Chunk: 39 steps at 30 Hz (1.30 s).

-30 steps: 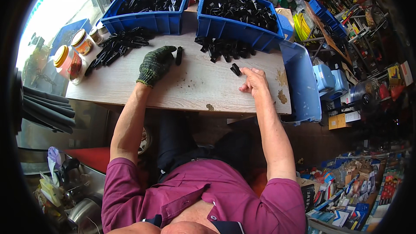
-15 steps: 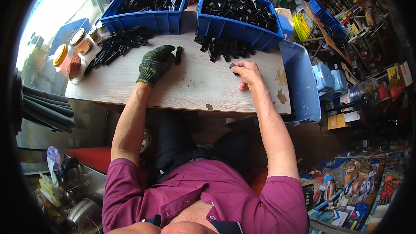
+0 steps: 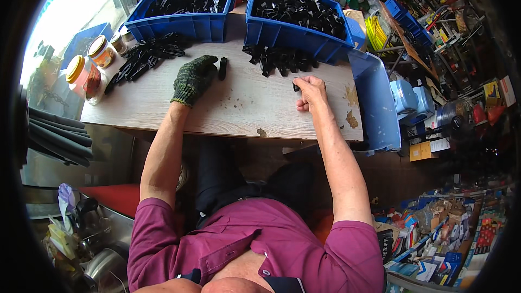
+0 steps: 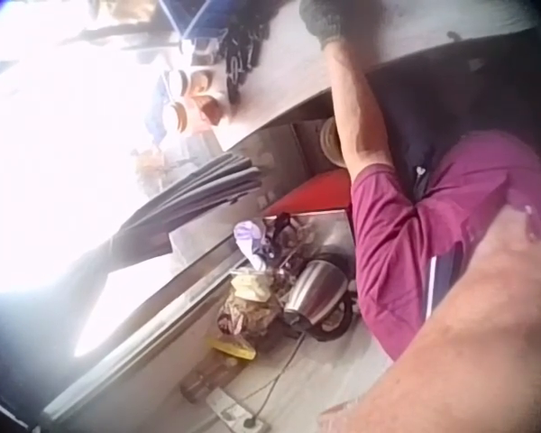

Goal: Sorting and inspecting small black plastic or metal parts on a workbench.

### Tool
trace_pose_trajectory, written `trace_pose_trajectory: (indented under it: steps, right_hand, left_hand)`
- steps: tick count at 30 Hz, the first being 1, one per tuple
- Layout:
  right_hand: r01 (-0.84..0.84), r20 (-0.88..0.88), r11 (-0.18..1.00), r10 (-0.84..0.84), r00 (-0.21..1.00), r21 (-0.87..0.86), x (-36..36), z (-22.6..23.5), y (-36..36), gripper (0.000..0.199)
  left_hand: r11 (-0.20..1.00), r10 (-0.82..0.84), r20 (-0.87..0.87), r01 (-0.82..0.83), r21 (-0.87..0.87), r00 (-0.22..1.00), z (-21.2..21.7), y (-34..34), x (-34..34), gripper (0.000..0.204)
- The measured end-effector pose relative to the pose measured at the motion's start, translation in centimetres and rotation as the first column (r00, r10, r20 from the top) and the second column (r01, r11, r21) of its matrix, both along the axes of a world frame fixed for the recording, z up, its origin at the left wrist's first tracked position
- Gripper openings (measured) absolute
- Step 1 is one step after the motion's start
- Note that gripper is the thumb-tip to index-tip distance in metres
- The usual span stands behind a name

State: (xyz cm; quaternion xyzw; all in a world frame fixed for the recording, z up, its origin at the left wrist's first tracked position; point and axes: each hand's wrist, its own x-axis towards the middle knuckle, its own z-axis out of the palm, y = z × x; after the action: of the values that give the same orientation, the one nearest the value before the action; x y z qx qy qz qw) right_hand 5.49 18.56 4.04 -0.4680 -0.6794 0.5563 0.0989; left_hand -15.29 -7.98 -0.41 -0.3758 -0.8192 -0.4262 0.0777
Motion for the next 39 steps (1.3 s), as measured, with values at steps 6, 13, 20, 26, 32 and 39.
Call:
trace_pose_trajectory:
  steps: [6,13,20,26,32,39]
  right_hand:
    - [0.06,-0.005,0.998,-0.06,0.998,-0.027,0.2,-0.2,0.2,0.026]
    - [0.034,0.031,0.999,-0.034,0.999,-0.02,0.1,-0.4,0.6,0.024]
    - [0.033,-0.018,0.997,-0.035,0.999,-0.066,0.3,-0.4,0.1,0.024]
    - [0.007,-0.305,0.973,-0.079,0.949,-0.23,2.1,-0.9,-0.4,0.025]
    - [-0.092,-0.482,0.951,-0.066,0.873,-0.297,2.1,-2.3,-5.6,0.021]
    - [-0.097,-0.56,0.982,-0.009,0.829,-0.16,1.2,-3.6,-7.5,0.019]
  left_hand:
    - [1.0,-0.002,-0.014,0.002,-0.001,1.0,-0.2,0.0,-0.2,0.028]
    - [1.0,0.013,-0.054,-0.013,-0.01,0.998,-0.3,0.2,-0.2,0.028]
    - [0.999,0.031,-0.069,-0.032,-0.013,0.997,-0.2,-0.2,-0.3,0.027]
    - [0.921,-0.152,0.198,0.066,0.385,0.968,0.1,1.3,4.1,0.023]
    - [0.971,-0.166,0.282,0.107,0.213,0.945,0.8,5.2,13.1,0.027]
    - [0.946,-0.192,0.369,0.072,0.316,0.909,-0.2,6.3,13.5,0.027]
